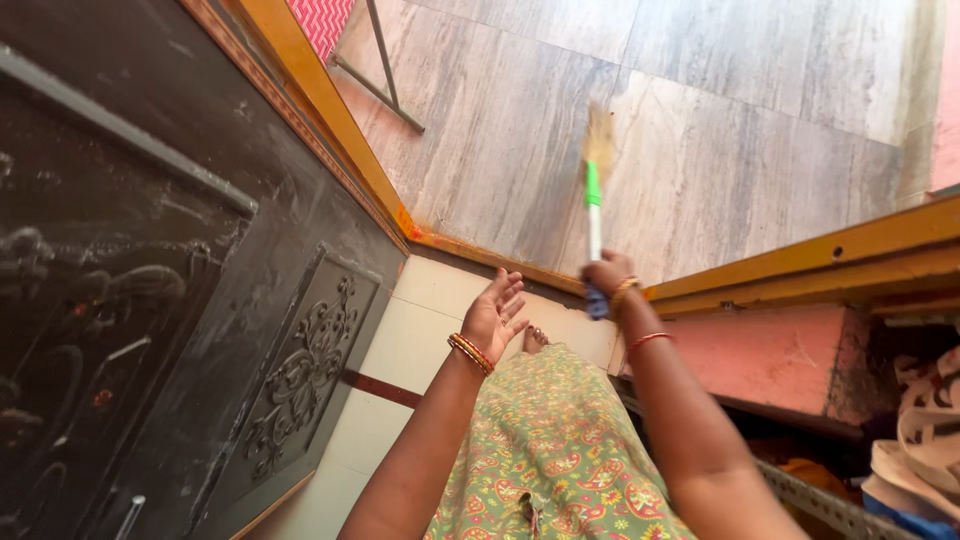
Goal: The person sweeps a tiled balcony floor with a broom, moving a cot and shifting shoes to ensure all areas are reached.
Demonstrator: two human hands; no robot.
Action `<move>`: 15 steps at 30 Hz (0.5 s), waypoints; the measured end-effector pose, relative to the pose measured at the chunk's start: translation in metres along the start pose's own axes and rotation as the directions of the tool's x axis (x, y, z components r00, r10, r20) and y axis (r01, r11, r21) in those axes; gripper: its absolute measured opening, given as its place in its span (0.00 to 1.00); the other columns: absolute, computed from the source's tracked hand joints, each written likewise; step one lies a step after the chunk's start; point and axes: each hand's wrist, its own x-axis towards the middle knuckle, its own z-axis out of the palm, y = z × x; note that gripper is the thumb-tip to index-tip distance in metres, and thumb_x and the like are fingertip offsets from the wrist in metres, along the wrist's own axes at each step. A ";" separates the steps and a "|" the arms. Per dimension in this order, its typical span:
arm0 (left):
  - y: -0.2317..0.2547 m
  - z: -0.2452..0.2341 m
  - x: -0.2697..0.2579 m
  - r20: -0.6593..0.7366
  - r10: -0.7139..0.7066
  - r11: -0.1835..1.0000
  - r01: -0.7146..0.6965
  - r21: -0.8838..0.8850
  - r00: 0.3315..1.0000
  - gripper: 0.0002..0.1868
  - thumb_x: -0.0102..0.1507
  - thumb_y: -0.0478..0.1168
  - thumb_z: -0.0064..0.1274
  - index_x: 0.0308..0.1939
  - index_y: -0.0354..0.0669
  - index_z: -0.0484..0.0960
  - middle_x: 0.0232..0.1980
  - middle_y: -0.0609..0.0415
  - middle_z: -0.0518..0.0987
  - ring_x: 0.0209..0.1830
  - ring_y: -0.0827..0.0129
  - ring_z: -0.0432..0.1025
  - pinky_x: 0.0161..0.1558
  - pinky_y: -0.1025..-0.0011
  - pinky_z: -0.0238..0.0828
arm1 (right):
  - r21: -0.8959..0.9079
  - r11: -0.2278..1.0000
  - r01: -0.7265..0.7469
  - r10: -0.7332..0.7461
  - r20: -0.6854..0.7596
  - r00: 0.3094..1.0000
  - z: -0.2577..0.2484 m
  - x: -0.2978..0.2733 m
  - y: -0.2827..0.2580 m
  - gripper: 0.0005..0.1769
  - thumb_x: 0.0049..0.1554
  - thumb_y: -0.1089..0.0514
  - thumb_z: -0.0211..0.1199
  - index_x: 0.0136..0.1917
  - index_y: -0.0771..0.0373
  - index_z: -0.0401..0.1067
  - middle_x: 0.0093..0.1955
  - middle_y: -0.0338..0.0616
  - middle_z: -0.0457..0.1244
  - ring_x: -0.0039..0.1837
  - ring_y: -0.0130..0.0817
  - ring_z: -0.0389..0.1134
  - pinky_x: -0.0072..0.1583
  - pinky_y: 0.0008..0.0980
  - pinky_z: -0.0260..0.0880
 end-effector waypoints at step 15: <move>-0.043 -0.048 -0.045 -0.139 -0.082 0.997 0.081 -0.017 0.987 0.49 0.63 0.72 0.40 0.76 0.41 0.59 0.83 0.48 0.49 0.82 0.48 0.43 0.74 0.41 0.45 | 0.483 0.702 -0.523 0.260 0.510 0.820 -0.013 -0.019 0.121 0.09 0.55 0.68 0.64 0.47 0.69 0.66 0.33 0.42 0.61 0.27 0.25 0.60 0.28 0.21 0.62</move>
